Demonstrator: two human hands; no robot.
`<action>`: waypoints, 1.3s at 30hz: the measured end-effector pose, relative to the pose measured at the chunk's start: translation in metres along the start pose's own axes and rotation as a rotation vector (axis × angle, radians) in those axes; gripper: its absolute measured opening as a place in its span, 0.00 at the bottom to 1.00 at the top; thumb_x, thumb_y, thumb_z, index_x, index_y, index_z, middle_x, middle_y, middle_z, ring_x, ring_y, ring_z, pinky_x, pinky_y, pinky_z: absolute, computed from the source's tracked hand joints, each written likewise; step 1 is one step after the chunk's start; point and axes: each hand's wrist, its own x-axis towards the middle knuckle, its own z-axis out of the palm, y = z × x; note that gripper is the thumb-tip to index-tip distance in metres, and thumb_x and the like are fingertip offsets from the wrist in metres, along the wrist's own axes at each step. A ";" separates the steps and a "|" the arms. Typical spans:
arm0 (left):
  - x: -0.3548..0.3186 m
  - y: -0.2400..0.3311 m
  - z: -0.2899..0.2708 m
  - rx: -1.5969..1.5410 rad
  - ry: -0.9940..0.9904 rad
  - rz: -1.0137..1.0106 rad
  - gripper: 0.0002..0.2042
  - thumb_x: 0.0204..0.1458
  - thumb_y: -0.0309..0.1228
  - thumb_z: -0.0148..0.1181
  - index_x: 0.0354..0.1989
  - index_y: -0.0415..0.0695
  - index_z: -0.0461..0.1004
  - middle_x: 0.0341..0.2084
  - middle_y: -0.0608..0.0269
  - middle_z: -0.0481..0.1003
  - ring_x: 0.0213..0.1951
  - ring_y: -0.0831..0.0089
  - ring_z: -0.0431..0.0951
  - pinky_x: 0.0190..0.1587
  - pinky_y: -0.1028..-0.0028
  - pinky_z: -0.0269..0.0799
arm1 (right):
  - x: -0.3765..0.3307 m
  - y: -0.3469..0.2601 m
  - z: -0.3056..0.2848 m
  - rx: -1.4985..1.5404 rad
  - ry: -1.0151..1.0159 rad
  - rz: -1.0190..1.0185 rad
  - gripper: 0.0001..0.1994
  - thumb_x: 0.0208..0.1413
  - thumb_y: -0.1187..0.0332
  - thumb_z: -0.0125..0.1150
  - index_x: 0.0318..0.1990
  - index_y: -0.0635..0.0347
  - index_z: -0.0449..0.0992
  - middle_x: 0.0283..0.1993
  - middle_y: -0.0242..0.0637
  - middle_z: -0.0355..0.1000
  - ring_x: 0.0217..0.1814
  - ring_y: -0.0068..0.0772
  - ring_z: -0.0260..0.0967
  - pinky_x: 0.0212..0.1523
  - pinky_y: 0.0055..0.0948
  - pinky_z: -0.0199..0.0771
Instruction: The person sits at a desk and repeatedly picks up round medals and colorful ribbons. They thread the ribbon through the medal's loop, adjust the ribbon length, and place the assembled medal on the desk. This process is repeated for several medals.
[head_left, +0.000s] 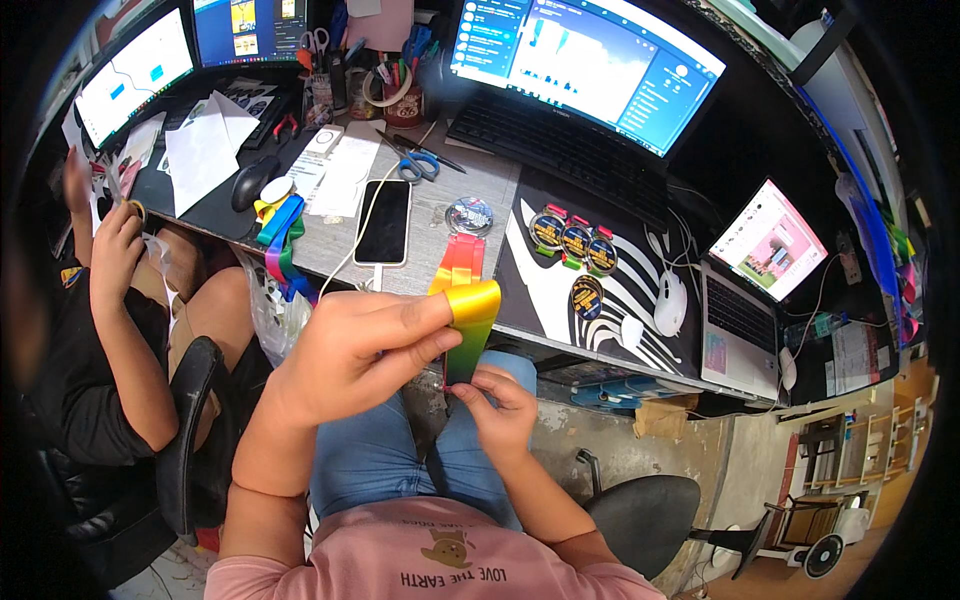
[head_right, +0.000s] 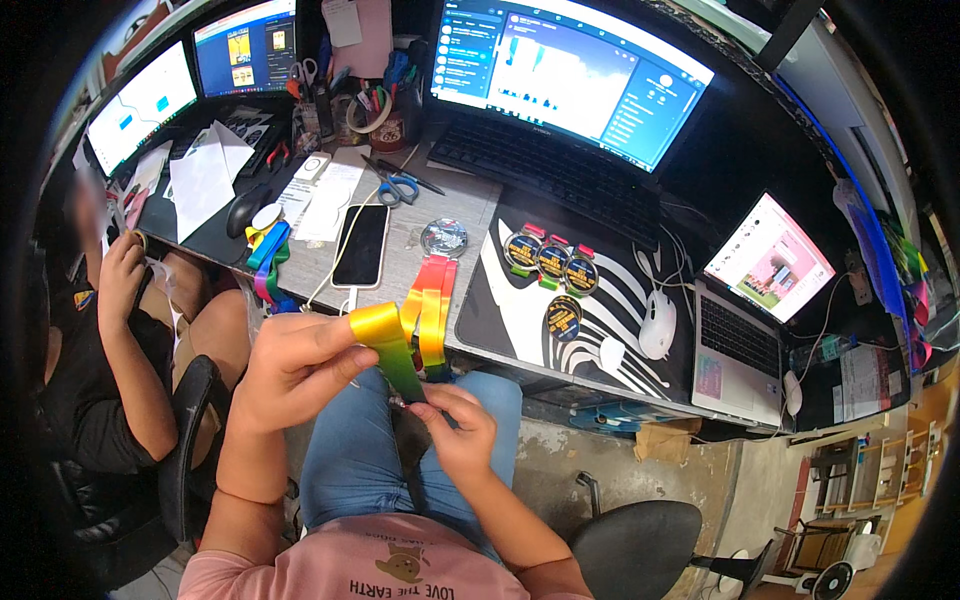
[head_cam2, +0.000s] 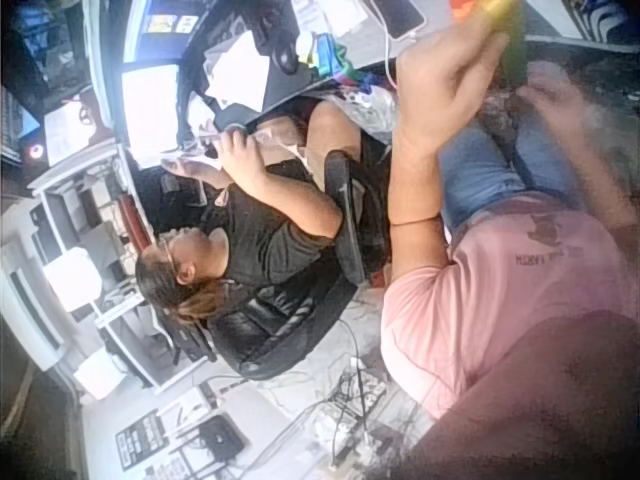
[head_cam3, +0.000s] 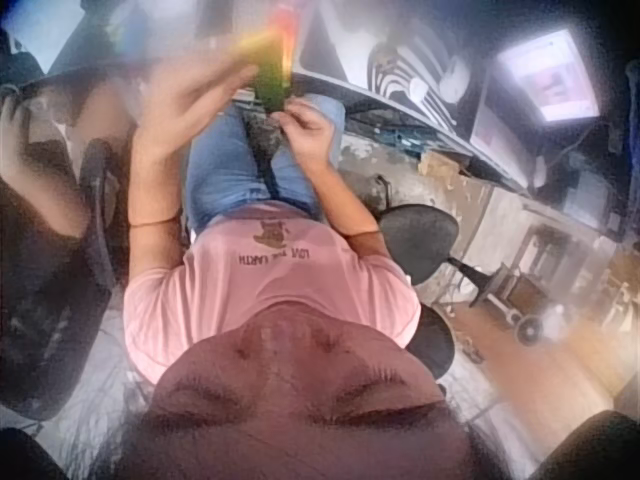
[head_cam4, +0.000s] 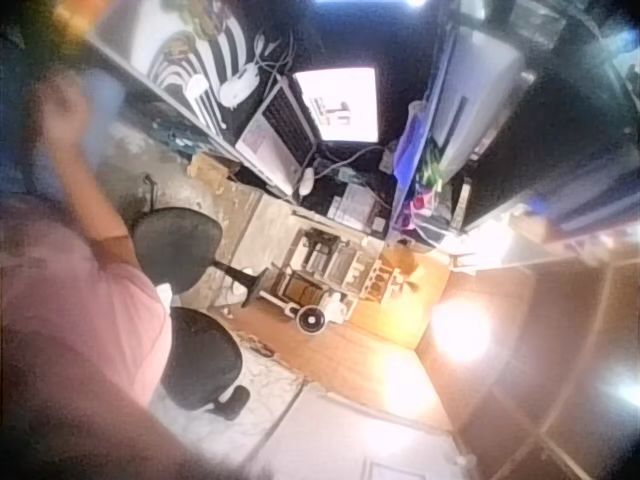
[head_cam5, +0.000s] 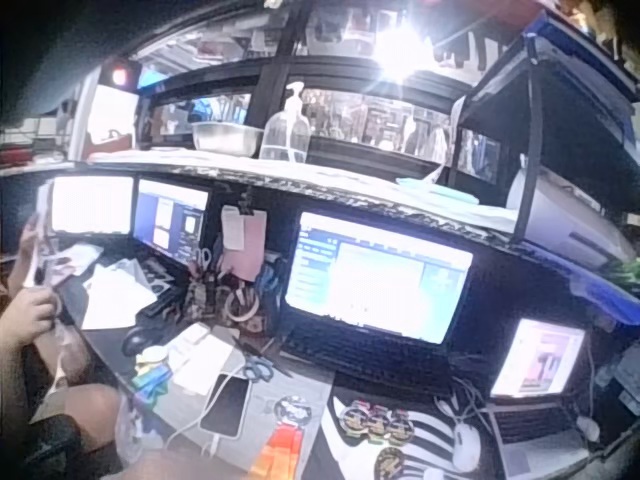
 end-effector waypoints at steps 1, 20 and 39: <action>-0.002 -0.004 0.001 -0.020 -0.020 -0.008 0.16 0.49 0.24 0.65 0.48 0.38 0.77 0.22 0.57 0.77 0.21 0.72 0.75 0.25 0.76 0.66 | 0.003 -0.003 -0.005 -0.173 -0.037 -0.079 0.07 0.46 0.78 0.71 0.33 0.67 0.80 0.33 0.40 0.78 0.29 0.30 0.75 0.34 0.20 0.70; -0.032 -0.028 0.011 -0.994 -0.995 -0.371 0.36 0.59 0.50 0.54 0.70 0.43 0.50 0.44 0.46 0.78 0.16 0.81 0.73 0.20 0.81 0.70 | 0.029 -0.038 -0.050 0.009 -0.351 0.393 0.08 0.55 0.75 0.62 0.42 0.63 0.79 0.42 0.46 0.78 0.39 0.39 0.79 0.37 0.30 0.80; -0.026 -0.017 0.038 -0.817 -0.468 -0.817 0.30 0.58 0.34 0.62 0.67 0.43 0.59 0.15 0.76 0.70 0.11 0.90 0.62 0.14 0.84 0.55 | 0.082 -0.086 -0.057 -0.481 -0.417 -0.497 0.16 0.42 0.80 0.63 0.42 0.65 0.79 0.46 0.47 0.77 0.47 0.41 0.77 0.43 0.29 0.76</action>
